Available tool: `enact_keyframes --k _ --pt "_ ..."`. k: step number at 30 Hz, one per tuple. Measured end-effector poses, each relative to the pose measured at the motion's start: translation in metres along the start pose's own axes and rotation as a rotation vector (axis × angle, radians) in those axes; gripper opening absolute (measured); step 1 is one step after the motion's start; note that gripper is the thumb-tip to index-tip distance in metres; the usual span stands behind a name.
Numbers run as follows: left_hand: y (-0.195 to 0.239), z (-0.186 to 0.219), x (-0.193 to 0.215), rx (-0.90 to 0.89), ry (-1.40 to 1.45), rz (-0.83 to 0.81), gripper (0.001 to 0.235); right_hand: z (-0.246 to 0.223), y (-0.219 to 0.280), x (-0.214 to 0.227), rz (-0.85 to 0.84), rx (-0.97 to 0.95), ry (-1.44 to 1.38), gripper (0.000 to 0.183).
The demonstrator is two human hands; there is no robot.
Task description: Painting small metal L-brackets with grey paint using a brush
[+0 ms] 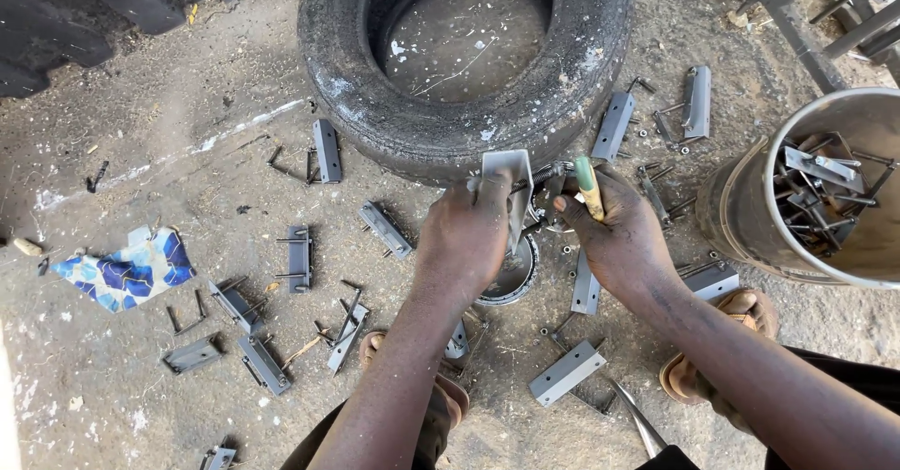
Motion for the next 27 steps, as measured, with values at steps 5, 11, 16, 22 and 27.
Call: enact_keyframes --k 5,11,16,22,27 --pt "0.011 -0.004 -0.008 0.241 0.35 -0.208 0.067 0.009 -0.004 -0.007 -0.01 0.009 -0.086 0.022" --pt "0.016 -0.001 -0.017 0.31 0.976 -0.126 0.034 0.039 -0.01 -0.008 -0.016 -0.074 -0.184 0.025" --pt "0.015 -0.006 -0.02 0.318 1.021 -0.084 0.026 0.034 -0.011 -0.011 -0.015 -0.135 -0.205 0.023" --pt "0.01 -0.014 -0.017 0.346 1.209 -0.085 0.019 0.035 0.006 -0.01 -0.099 -0.216 -0.113 0.031" --pt "0.004 -0.028 -0.024 0.395 1.408 -0.043 0.012 0.017 0.006 -0.013 -0.118 -0.173 -0.045 0.036"
Point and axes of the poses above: each hand's wrist, its own y-axis away from the middle knuckle, its own x-axis out of the back of the hand, z = x × y, the point moved 8 cm from there along -y, towards the middle knuckle, and after that the axes turned 5 degrees about -y, right-handed, at the moved point
